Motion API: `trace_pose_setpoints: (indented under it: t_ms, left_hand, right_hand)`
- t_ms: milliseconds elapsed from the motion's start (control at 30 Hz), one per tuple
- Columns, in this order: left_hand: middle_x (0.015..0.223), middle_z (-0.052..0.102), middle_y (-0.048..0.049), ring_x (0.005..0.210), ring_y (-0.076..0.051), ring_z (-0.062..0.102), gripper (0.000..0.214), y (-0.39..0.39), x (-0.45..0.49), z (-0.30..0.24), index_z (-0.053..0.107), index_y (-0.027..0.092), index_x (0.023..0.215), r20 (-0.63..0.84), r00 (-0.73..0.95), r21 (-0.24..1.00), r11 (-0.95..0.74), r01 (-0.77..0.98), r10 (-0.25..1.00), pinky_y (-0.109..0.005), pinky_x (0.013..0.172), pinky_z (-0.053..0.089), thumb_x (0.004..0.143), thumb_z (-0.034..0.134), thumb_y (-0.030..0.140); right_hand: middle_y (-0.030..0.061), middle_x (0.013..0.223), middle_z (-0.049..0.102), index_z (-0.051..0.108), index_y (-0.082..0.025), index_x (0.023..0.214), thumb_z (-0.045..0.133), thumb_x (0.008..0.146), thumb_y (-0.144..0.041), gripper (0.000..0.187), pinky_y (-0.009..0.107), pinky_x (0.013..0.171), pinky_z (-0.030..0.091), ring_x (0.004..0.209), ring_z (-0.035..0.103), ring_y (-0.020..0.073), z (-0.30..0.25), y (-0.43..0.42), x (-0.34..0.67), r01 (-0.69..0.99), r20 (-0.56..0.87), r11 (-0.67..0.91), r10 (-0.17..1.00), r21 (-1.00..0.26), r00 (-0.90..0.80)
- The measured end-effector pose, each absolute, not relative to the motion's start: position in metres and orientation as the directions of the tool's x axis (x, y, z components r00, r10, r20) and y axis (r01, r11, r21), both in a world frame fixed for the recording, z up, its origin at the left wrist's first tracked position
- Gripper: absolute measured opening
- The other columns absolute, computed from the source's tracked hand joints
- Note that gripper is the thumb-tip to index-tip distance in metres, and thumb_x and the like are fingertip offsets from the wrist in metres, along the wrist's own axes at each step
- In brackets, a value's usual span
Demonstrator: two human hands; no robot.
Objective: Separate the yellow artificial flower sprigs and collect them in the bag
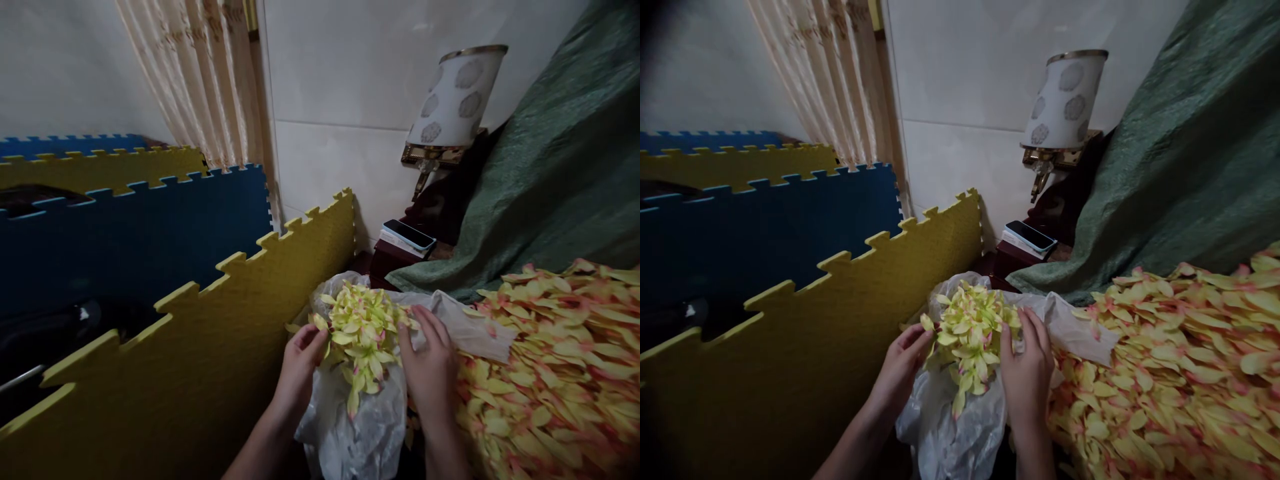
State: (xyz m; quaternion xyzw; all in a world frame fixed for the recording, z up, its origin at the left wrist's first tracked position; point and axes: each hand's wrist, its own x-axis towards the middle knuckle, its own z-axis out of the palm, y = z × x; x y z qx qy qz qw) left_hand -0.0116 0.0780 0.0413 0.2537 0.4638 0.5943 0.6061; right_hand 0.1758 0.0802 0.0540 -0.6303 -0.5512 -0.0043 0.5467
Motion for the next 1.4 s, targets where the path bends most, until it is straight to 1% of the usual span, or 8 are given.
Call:
trace_pose_setpoints:
  t_ms: [100, 233, 333, 467, 633, 800, 1033, 1400]
  left_hand:
    - [0.075, 0.072, -0.0042, 0.062, -0.012, 0.059, 0.029, 0.071, -0.003, 0.042, 0.075, 0.014, 0.084, -0.215, -0.030, 0.885, 0.182, -0.428, 0.976, -0.020, 0.056, 0.043, 0.064, 0.083, 0.033]
    - [0.080, 0.075, -0.0069, 0.076, -0.019, 0.066, 0.030, 0.062, 0.007, 0.043, 0.077, 0.017, 0.083, -0.134, 0.036, 0.931, 0.139, -0.336, 0.990, -0.027, 0.069, 0.051, 0.061, 0.085, 0.035]
    - [0.092, 0.076, -0.0119, 0.091, -0.026, 0.067, 0.028, 0.056, 0.010, 0.045, 0.079, 0.017, 0.083, -0.047, 0.045, 0.968, 0.057, -0.243, 0.998, -0.034, 0.081, 0.052, 0.063, 0.083, 0.037]
    - [0.091, 0.075, -0.0135, 0.087, -0.025, 0.066, 0.028, 0.051, 0.011, 0.046, 0.081, 0.018, 0.082, 0.000, 0.171, 0.983, 0.032, -0.182, 0.985, -0.031, 0.071, 0.053, 0.067, 0.080, 0.042]
    - [0.099, 0.071, -0.0142, 0.052, -0.009, 0.051, 0.041, 0.047, 0.016, 0.040, 0.081, 0.015, 0.085, -0.128, 0.195, 0.957, 0.173, -0.235, 0.973, -0.020, 0.043, 0.038, 0.061, 0.082, 0.049]
    - [0.098, 0.069, -0.0124, 0.052, -0.007, 0.050, 0.041, 0.045, 0.020, 0.039, 0.081, 0.018, 0.083, -0.117, 0.241, 0.929, 0.192, -0.317, 0.963, -0.021, 0.045, 0.041, 0.054, 0.087, 0.046]
    - [0.100, 0.067, -0.0107, 0.047, -0.004, 0.048, 0.041, 0.046, 0.018, 0.039, 0.081, 0.018, 0.079, -0.184, 0.270, 0.918, 0.263, -0.296, 0.945, -0.021, 0.043, 0.041, 0.048, 0.090, 0.044]
    - [0.094, 0.067, -0.0075, 0.047, -0.003, 0.043, 0.030, 0.048, 0.017, 0.044, 0.082, 0.021, 0.081, -0.154, 0.365, 0.923, 0.266, -0.280, 0.918, -0.019, 0.043, 0.033, 0.056, 0.088, 0.038]
  right_hand:
    - [0.0141, 0.102, 0.069, 0.069, -0.016, 0.098, 0.059, 0.086, -0.032, 0.022, 0.043, 0.087, 0.052, 0.096, 0.065, 0.0263, 0.055, 0.055, 0.154, 0.641, 0.599, 0.254, 0.692, -0.725, 0.403]
    - [0.0069, 0.082, 0.069, 0.068, -0.019, 0.085, 0.063, 0.084, -0.031, 0.013, 0.030, 0.067, 0.058, 0.075, 0.068, 0.0197, 0.048, 0.030, 0.132, 0.366, 0.340, 0.242, 0.911, -0.899, 0.234]
    - [0.0054, 0.076, 0.068, 0.069, -0.018, 0.083, 0.070, 0.077, -0.033, 0.016, 0.028, 0.062, 0.057, 0.068, 0.066, 0.0182, 0.044, 0.031, 0.134, 0.327, 0.269, 0.169, 0.918, -0.930, 0.291]
    - [0.0034, 0.070, 0.067, 0.069, -0.017, 0.082, 0.075, 0.071, -0.032, 0.020, 0.025, 0.056, 0.055, 0.060, 0.063, 0.0159, 0.047, 0.033, 0.144, 0.308, 0.262, 0.164, 0.914, -0.937, 0.309]
    - [0.0032, 0.071, 0.067, 0.066, -0.019, 0.076, 0.074, 0.072, -0.031, 0.015, 0.027, 0.060, 0.056, 0.063, 0.065, 0.0173, 0.047, 0.024, 0.142, 0.329, 0.327, 0.207, 0.870, -0.921, 0.369]
    - [0.0038, 0.071, 0.070, 0.069, -0.020, 0.074, 0.070, 0.077, -0.030, 0.011, 0.030, 0.067, 0.055, 0.070, 0.066, 0.0195, 0.043, 0.022, 0.144, 0.365, 0.325, 0.217, 0.907, -0.905, 0.267]
    - [0.0064, 0.075, 0.074, 0.074, -0.019, 0.075, 0.073, 0.074, -0.033, 0.014, 0.030, 0.064, 0.056, 0.071, 0.069, 0.0217, 0.041, 0.024, 0.152, 0.236, 0.197, 0.143, 0.954, -0.961, 0.225]
    - [0.0066, 0.074, 0.074, 0.076, -0.019, 0.074, 0.077, 0.070, -0.041, 0.023, 0.032, 0.067, 0.057, 0.071, 0.070, 0.0227, 0.037, 0.022, 0.160, 0.085, 0.104, 0.085, 0.960, -0.993, 0.261]
